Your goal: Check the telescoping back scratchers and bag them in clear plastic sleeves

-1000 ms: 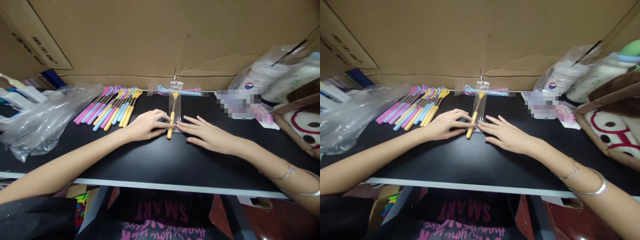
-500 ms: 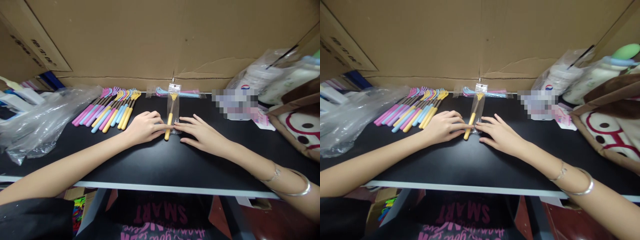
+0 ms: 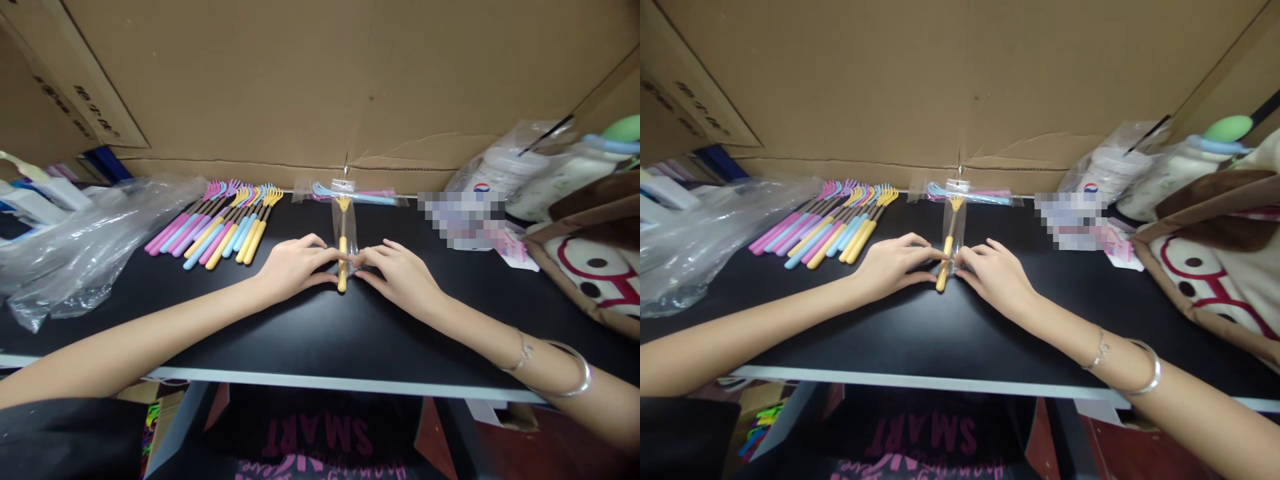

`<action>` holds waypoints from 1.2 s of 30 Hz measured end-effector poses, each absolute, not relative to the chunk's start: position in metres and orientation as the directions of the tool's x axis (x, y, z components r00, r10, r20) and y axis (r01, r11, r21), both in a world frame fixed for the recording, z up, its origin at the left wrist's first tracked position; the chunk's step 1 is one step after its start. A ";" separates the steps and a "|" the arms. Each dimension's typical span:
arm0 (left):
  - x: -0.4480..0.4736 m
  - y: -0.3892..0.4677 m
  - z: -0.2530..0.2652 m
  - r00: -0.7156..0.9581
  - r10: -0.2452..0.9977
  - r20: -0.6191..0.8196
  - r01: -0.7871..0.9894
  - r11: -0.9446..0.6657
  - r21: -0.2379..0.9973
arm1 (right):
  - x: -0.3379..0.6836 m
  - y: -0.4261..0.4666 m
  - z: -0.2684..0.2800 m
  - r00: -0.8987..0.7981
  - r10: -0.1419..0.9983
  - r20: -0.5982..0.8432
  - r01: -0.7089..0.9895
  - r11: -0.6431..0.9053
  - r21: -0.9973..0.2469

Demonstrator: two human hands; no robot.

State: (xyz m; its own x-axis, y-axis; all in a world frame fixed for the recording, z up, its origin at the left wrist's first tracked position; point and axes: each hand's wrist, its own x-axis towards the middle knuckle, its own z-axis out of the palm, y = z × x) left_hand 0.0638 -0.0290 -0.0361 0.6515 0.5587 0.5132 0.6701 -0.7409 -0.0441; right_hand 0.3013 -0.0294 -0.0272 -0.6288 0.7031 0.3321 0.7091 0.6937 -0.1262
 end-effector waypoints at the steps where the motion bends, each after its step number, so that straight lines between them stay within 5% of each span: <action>1: 0.065 -0.030 -0.035 0.638 0.584 0.501 0.679 -0.734 -0.010 | 0.301 -0.029 -0.027 -0.622 0.706 0.337 0.710 0.691 -0.136; 4: 0.065 -0.031 -0.032 0.608 0.650 0.456 0.680 -0.723 0.123 | 0.299 -0.030 -0.026 -0.569 0.752 0.333 0.723 0.650 -0.234; 7: 0.063 -0.029 -0.031 0.561 0.677 0.476 0.670 -0.709 0.220 | 0.299 -0.030 -0.023 -0.481 0.822 0.305 0.680 0.570 -0.462; 12: 0.060 -0.014 -0.024 0.548 0.564 0.618 0.593 -0.783 0.189 | 0.298 -0.031 -0.015 -0.405 0.854 0.328 0.368 0.480 -0.796; 16: 0.058 0.002 -0.016 0.525 0.618 0.586 0.628 -0.746 0.224 | 0.298 -0.030 -0.010 -0.332 0.906 0.264 0.145 0.325 -0.934; 25: 0.036 0.021 -0.013 0.410 0.819 0.401 0.755 -0.551 0.355 | 0.318 -0.006 -0.013 -0.240 0.970 0.049 0.026 0.057 -0.998; 36: 0.041 0.035 0.006 0.515 0.837 0.184 0.753 -0.545 0.369 | 0.346 0.021 -0.013 -0.217 0.976 0.016 0.319 0.087 -0.944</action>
